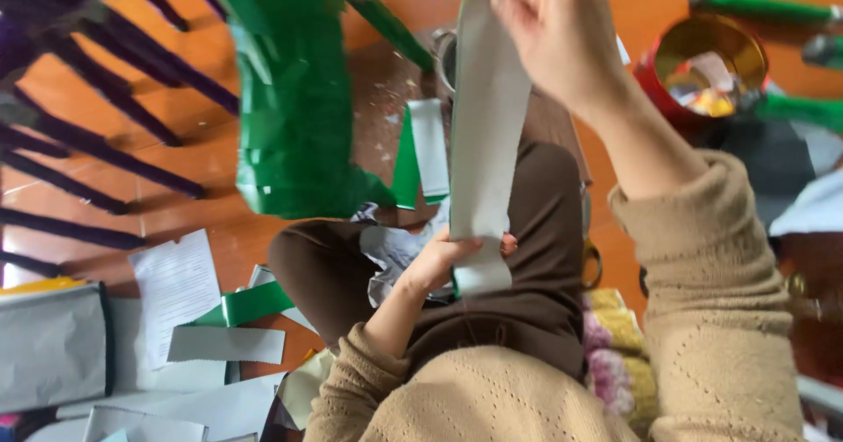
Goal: Decorating a horse sculpture by applying glue and colored foil.
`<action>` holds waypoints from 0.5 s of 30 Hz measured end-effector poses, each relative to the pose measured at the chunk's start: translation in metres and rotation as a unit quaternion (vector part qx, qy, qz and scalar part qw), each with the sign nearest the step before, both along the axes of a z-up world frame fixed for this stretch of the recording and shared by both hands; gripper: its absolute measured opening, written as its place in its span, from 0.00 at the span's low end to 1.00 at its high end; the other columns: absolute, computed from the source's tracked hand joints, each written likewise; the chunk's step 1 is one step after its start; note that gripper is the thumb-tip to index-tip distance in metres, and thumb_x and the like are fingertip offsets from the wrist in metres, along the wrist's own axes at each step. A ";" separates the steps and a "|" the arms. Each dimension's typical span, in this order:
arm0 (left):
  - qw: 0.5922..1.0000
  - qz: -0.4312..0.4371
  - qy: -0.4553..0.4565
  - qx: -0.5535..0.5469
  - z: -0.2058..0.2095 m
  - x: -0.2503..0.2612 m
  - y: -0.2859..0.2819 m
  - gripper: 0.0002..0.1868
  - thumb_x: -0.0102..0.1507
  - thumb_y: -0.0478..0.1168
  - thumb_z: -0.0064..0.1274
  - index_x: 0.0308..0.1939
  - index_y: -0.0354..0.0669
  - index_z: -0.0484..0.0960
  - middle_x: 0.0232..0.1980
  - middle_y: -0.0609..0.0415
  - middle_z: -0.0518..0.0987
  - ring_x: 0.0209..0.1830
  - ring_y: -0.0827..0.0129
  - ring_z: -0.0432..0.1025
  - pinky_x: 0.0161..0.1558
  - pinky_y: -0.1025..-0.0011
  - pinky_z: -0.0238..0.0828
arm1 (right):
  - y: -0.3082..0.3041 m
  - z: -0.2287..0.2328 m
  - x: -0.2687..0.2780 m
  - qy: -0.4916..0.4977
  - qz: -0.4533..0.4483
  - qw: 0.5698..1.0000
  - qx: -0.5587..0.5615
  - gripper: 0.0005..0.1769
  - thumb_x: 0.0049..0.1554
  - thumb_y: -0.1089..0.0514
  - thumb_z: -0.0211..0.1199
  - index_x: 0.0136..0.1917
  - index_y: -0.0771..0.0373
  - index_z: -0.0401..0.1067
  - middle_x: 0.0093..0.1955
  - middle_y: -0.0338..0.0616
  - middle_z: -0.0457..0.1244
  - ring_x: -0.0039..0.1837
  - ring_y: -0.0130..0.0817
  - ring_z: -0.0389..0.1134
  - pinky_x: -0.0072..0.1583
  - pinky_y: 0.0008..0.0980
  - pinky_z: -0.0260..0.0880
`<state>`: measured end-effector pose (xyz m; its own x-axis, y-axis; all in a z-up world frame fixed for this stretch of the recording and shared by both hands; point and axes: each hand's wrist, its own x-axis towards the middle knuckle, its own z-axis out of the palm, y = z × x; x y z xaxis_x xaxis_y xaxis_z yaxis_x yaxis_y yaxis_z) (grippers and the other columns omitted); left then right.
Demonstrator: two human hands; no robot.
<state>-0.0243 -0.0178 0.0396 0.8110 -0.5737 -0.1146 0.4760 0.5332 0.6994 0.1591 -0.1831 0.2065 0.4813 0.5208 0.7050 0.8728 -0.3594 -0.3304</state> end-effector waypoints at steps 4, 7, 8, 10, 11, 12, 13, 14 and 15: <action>0.993 -0.043 0.107 0.002 -0.044 0.011 -0.020 0.25 0.58 0.52 0.55 0.46 0.32 0.79 0.45 0.45 0.81 0.42 0.62 0.76 0.46 0.69 0.71 | -0.020 -0.038 -0.020 -0.003 -0.103 0.994 0.027 0.09 0.60 0.77 0.52 0.47 0.70 0.70 0.50 0.51 0.63 0.49 0.44 0.62 0.50 0.41 0.57; 0.955 0.029 0.290 -0.046 -0.055 0.029 -0.039 0.46 0.56 0.64 0.56 0.64 0.32 0.63 0.59 0.38 0.70 0.54 0.52 0.71 0.56 0.57 0.68 | -0.022 -0.098 -0.085 -0.059 -0.194 0.979 -0.035 0.09 0.59 0.70 0.54 0.53 0.66 0.71 0.62 0.57 0.58 0.64 0.55 0.57 0.63 0.51 0.50; 0.919 0.134 0.370 0.013 -0.052 0.036 -0.045 0.58 0.55 0.72 0.54 0.73 0.34 0.52 0.70 0.33 0.61 0.63 0.47 0.66 0.62 0.51 0.65 | -0.020 -0.125 -0.111 -0.050 -0.222 0.970 -0.088 0.10 0.65 0.62 0.57 0.59 0.65 0.72 0.67 0.60 0.56 0.71 0.57 0.53 0.72 0.53 0.44; 0.912 0.144 0.385 0.010 -0.097 0.053 -0.035 0.57 0.54 0.75 0.51 0.72 0.37 0.55 0.69 0.34 0.63 0.63 0.46 0.67 0.61 0.47 0.67 | -0.017 -0.159 -0.145 -0.058 -0.192 0.979 -0.028 0.05 0.59 0.62 0.62 0.50 0.61 0.75 0.58 0.52 0.61 0.62 0.48 0.59 0.65 0.48 0.54; 0.904 0.164 0.395 0.002 -0.119 0.062 -0.030 0.56 0.53 0.78 0.49 0.70 0.40 0.59 0.68 0.36 0.64 0.63 0.45 0.67 0.60 0.44 0.68 | -0.015 -0.175 -0.161 -0.073 -0.152 0.985 0.033 0.02 0.53 0.63 0.68 0.41 0.58 0.78 0.49 0.45 0.67 0.53 0.39 0.66 0.58 0.44 0.63; 0.903 0.159 0.400 0.005 -0.120 0.058 -0.031 0.56 0.53 0.78 0.49 0.70 0.40 0.59 0.68 0.36 0.64 0.63 0.45 0.67 0.60 0.44 0.68 | -0.013 -0.187 -0.170 -0.067 -0.158 0.985 0.032 0.02 0.53 0.63 0.68 0.41 0.58 0.78 0.49 0.45 0.67 0.53 0.39 0.66 0.58 0.44 0.63; 0.895 0.165 0.410 -0.059 -0.121 0.053 -0.032 0.57 0.51 0.78 0.51 0.68 0.37 0.63 0.65 0.35 0.68 0.61 0.44 0.68 0.59 0.44 0.68 | -0.012 -0.198 -0.180 -0.043 -0.174 0.983 0.039 0.03 0.55 0.63 0.65 0.43 0.58 0.78 0.51 0.43 0.67 0.54 0.38 0.67 0.60 0.41 0.63; 0.883 0.172 0.419 -0.124 -0.122 0.048 -0.033 0.58 0.48 0.78 0.53 0.66 0.35 0.68 0.63 0.34 0.71 0.60 0.42 0.69 0.59 0.45 0.68 | -0.009 -0.209 -0.190 -0.019 -0.189 0.981 0.046 0.05 0.56 0.63 0.62 0.45 0.57 0.77 0.53 0.41 0.67 0.55 0.36 0.68 0.61 0.38 0.63; 0.881 0.171 0.423 -0.121 -0.125 0.044 -0.034 0.58 0.48 0.78 0.53 0.66 0.35 0.68 0.63 0.34 0.71 0.60 0.42 0.69 0.59 0.45 0.68 | -0.009 -0.213 -0.191 -0.013 -0.192 0.980 0.046 0.05 0.56 0.63 0.62 0.45 0.57 0.77 0.53 0.41 0.67 0.55 0.36 0.68 0.61 0.38 0.63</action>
